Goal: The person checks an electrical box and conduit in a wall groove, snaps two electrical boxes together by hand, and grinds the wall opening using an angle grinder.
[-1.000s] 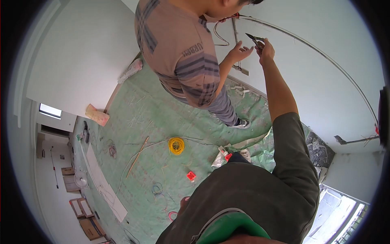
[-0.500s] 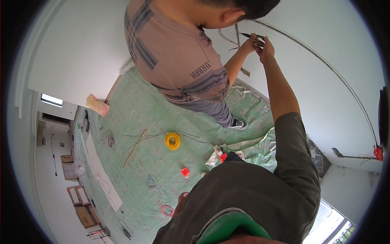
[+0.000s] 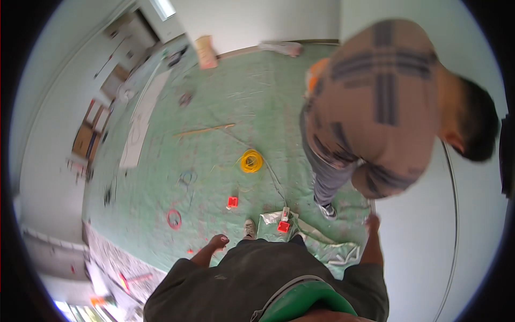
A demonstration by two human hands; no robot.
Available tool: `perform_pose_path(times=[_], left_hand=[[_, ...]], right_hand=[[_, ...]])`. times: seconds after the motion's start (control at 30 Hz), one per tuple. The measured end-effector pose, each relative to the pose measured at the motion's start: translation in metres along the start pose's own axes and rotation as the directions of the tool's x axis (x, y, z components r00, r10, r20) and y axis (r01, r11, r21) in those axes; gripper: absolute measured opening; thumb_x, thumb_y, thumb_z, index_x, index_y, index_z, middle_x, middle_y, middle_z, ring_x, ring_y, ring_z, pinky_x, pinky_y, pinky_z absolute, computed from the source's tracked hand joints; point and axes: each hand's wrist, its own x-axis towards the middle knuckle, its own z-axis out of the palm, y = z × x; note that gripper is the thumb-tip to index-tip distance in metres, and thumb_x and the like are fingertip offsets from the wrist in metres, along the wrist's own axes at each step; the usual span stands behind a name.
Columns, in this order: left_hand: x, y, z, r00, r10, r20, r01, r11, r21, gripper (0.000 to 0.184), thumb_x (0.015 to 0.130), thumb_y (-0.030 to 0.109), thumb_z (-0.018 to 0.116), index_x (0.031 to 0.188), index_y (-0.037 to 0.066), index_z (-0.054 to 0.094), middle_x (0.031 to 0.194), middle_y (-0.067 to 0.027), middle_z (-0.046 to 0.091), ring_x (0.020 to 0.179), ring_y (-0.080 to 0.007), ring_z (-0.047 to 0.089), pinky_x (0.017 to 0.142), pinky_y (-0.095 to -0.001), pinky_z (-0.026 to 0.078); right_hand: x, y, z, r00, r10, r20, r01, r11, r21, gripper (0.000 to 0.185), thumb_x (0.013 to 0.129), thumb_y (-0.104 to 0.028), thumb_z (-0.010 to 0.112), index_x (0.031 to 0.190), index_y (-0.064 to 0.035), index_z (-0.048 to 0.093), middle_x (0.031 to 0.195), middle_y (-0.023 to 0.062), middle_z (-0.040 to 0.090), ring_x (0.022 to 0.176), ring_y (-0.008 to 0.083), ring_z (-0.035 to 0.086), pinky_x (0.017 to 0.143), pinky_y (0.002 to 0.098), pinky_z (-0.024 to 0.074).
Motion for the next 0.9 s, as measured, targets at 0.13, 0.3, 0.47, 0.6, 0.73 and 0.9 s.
perform_pose_path(times=[0.13,0.3,0.47,0.6,0.73,0.9], left_hand=[[-0.018,-0.029,0.010,0.998,-0.038,-0.058,0.034,0.997,-0.069,0.023,0.076,0.028,0.060,0.083,0.006,0.061,0.069,-0.0069,0.061,0.058,-0.0159,0.059,0.053,-0.0309,0.048],[-0.010,-0.076,0.012,0.999,0.050,0.005,-0.050,0.994,0.099,0.020,0.074,0.028,0.060,0.076,0.008,0.062,0.065,-0.0071,0.060,0.053,-0.0170,0.057,0.050,-0.0314,0.047],[0.026,-0.098,-0.010,0.997,0.081,0.002,-0.081,0.994,0.071,0.021,0.074,0.030,0.059,0.077,0.009,0.062,0.073,-0.0083,0.063,0.067,-0.0218,0.060,0.066,-0.0350,0.048],[0.045,-0.126,-0.039,0.970,0.136,-0.201,-0.168,0.975,-0.149,0.023,0.075,0.029,0.056,0.063,0.009,0.057,0.062,-0.0066,0.059,0.058,-0.0213,0.055,0.058,-0.0361,0.044],[0.048,-0.181,-0.060,0.967,0.044,-0.251,-0.138,0.918,-0.373,0.027,0.074,0.021,0.050,0.050,0.009,0.046,0.049,-0.0032,0.049,0.045,-0.0156,0.045,0.044,-0.0359,0.037],[0.011,-0.255,-0.056,0.949,-0.193,-0.251,-0.005,0.785,-0.620,0.025,0.072,0.019,0.049,0.049,0.009,0.048,0.045,-0.0048,0.045,0.041,-0.0135,0.043,0.041,-0.0326,0.037]], right_hand=[[-0.132,-0.076,0.003,0.594,-0.417,0.688,0.236,0.908,0.346,0.026,0.080,-0.026,0.052,0.101,-0.0122,0.060,0.094,0.0182,0.060,0.082,0.0297,0.060,0.074,0.0387,0.0471],[-0.165,-0.215,-0.115,0.464,-0.083,0.882,-0.630,0.669,0.394,0.023,0.081,-0.023,0.054,0.092,-0.0050,0.062,0.072,0.0105,0.061,0.060,0.0207,0.061,0.053,0.0325,0.0492],[-0.160,-0.262,-0.139,0.594,-0.184,0.783,-0.336,0.828,0.449,0.023,0.079,-0.021,0.055,0.090,-0.0016,0.061,0.074,0.0106,0.062,0.059,0.0222,0.061,0.052,0.0330,0.0485],[-0.148,-0.306,-0.169,0.539,-0.006,0.842,-0.624,0.669,0.404,0.025,0.077,-0.020,0.058,0.093,-0.0012,0.060,0.075,0.0109,0.061,0.058,0.0217,0.062,0.053,0.0326,0.0485],[-0.139,-0.360,-0.201,0.615,0.063,0.786,-0.448,0.848,0.282,0.025,0.078,-0.022,0.058,0.091,-0.0018,0.063,0.081,0.0116,0.065,0.077,0.0205,0.062,0.069,0.0324,0.0461],[-0.134,-0.349,-0.135,0.502,-0.432,0.749,0.231,0.902,0.365,0.035,0.066,-0.022,0.063,0.098,-0.0088,0.060,0.107,0.0080,0.057,0.093,0.0250,0.057,0.081,0.0359,0.0461]])
